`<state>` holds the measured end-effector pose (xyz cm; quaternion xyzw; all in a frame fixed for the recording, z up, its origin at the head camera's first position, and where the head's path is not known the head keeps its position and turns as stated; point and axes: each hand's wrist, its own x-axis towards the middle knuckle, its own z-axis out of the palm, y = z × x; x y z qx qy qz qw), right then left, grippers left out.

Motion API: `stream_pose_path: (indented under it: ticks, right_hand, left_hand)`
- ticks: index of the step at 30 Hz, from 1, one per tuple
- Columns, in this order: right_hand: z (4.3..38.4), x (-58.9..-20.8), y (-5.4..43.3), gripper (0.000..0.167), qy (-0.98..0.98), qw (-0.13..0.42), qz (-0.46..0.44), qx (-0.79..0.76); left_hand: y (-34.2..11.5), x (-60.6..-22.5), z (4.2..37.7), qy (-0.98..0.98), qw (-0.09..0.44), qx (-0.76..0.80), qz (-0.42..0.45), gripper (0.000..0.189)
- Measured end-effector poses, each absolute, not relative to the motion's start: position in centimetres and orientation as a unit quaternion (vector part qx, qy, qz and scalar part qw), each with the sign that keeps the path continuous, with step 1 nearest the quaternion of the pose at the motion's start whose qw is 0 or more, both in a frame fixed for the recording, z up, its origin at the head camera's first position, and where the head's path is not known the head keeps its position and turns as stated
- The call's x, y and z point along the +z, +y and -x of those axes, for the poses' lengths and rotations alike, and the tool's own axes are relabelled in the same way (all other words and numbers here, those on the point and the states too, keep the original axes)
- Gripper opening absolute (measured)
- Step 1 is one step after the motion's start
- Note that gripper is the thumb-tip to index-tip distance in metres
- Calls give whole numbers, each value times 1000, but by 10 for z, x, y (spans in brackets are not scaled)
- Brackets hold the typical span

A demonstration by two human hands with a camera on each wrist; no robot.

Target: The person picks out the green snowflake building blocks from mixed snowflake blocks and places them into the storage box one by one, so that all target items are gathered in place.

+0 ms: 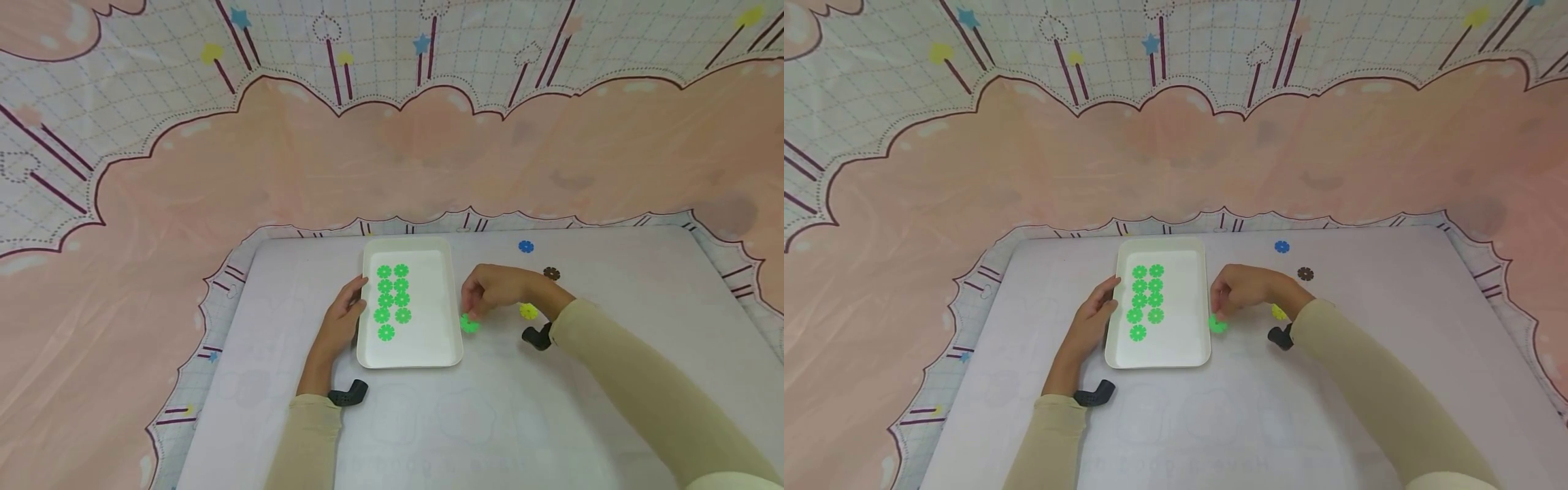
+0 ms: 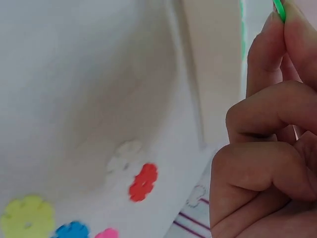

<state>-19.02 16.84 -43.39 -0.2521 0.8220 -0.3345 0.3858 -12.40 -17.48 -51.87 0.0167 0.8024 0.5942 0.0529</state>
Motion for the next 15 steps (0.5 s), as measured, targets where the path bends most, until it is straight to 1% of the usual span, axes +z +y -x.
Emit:
stream_pose_path:
  ticks: [8,15]
  right_hand:
    - [193,-424,145,6,809,392,259,-353]
    - [196,-418,122,6,804,380,279,-363]
  left_hand:
    - [-175,-517,123,802,51,595,-18,46]
    - [-176,-517,123,801,51,597,-22,46]
